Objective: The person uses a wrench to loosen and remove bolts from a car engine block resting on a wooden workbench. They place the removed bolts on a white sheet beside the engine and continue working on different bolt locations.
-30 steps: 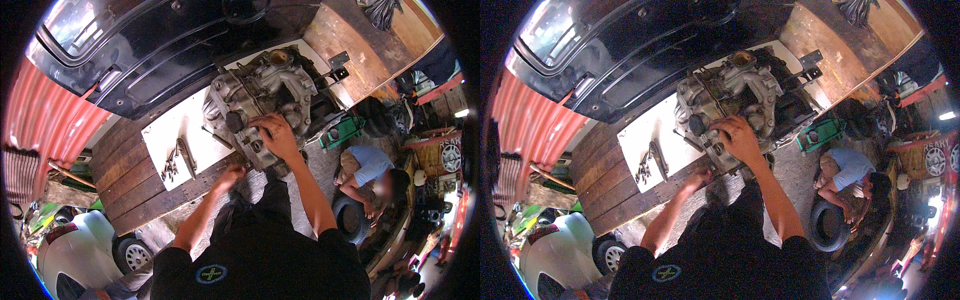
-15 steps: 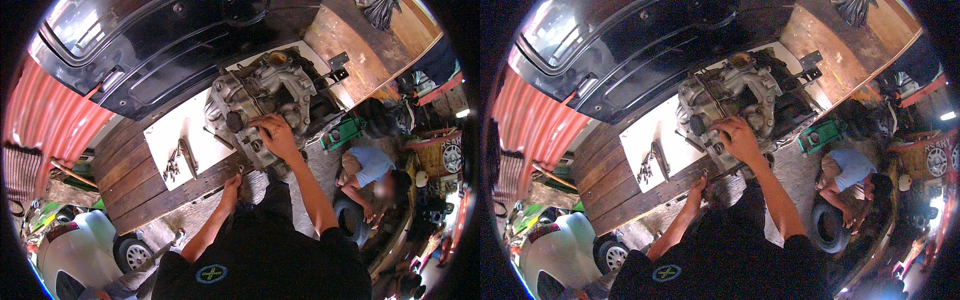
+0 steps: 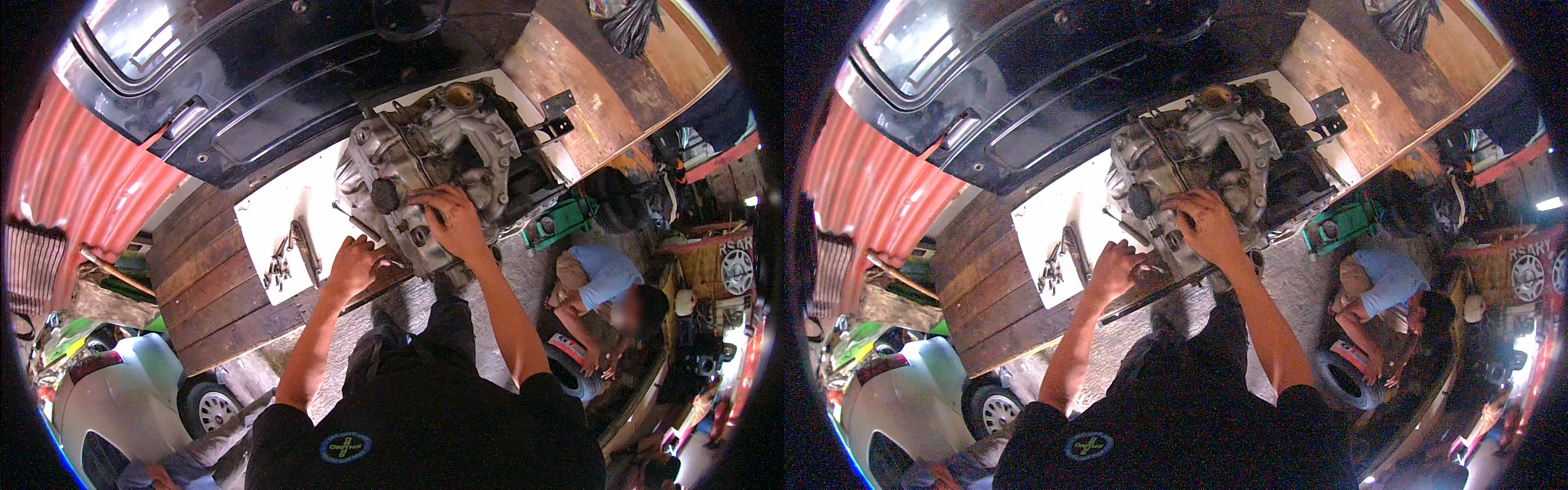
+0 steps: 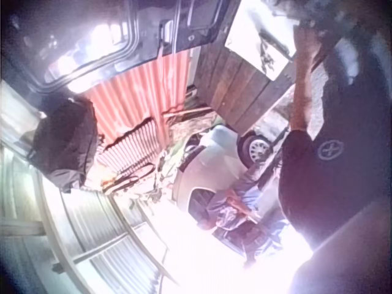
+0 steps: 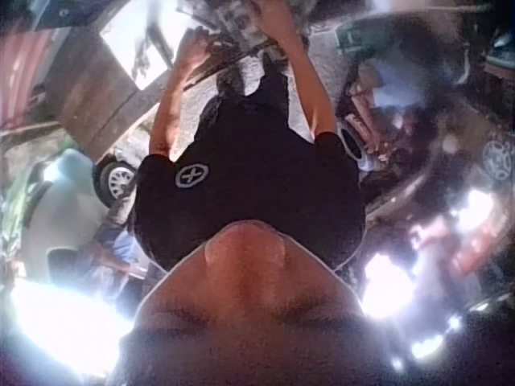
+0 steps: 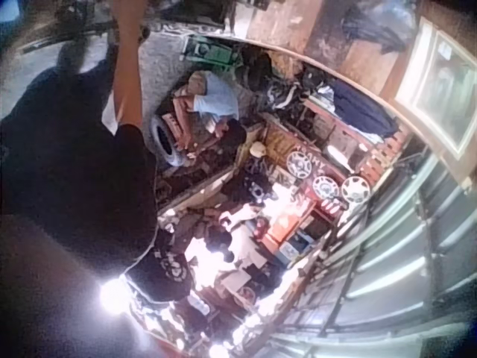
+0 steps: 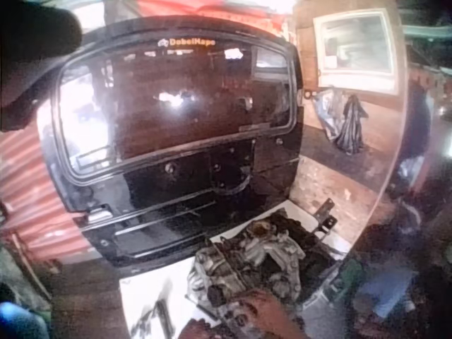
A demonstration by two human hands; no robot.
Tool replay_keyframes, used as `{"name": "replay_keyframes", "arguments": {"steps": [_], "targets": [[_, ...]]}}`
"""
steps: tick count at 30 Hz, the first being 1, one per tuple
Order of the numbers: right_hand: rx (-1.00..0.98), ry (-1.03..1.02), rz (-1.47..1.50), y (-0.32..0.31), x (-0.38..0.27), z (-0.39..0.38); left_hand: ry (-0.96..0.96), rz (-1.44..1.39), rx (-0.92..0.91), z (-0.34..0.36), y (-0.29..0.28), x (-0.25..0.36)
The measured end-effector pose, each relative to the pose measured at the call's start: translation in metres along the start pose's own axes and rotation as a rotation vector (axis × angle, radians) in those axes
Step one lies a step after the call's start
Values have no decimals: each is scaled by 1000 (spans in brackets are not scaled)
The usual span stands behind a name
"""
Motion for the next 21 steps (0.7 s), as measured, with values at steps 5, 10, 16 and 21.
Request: {"name": "replay_keyframes", "arguments": {"steps": [5,10,16,21], "targets": [[-21,9,-4,1,1,0,138,26,-12,14,-21,2],[-45,22,8,2,2,0,166,87,-142,28,-14,2],[-38,23,6,1,3,-1,226,161,-276,37,-7,7],[-24,22,4,5,9,-4,254,62,-126,38,-11,14]]}}
Point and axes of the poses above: each hand's wrist, its own z-axis towards the middle knuckle, its own y-axis out of the palm, x = y × z, the point moved 7 cm from there along z, towards the middle knuckle, and after that the axes turned 9 degrees about -y, right-handed, at the moved point
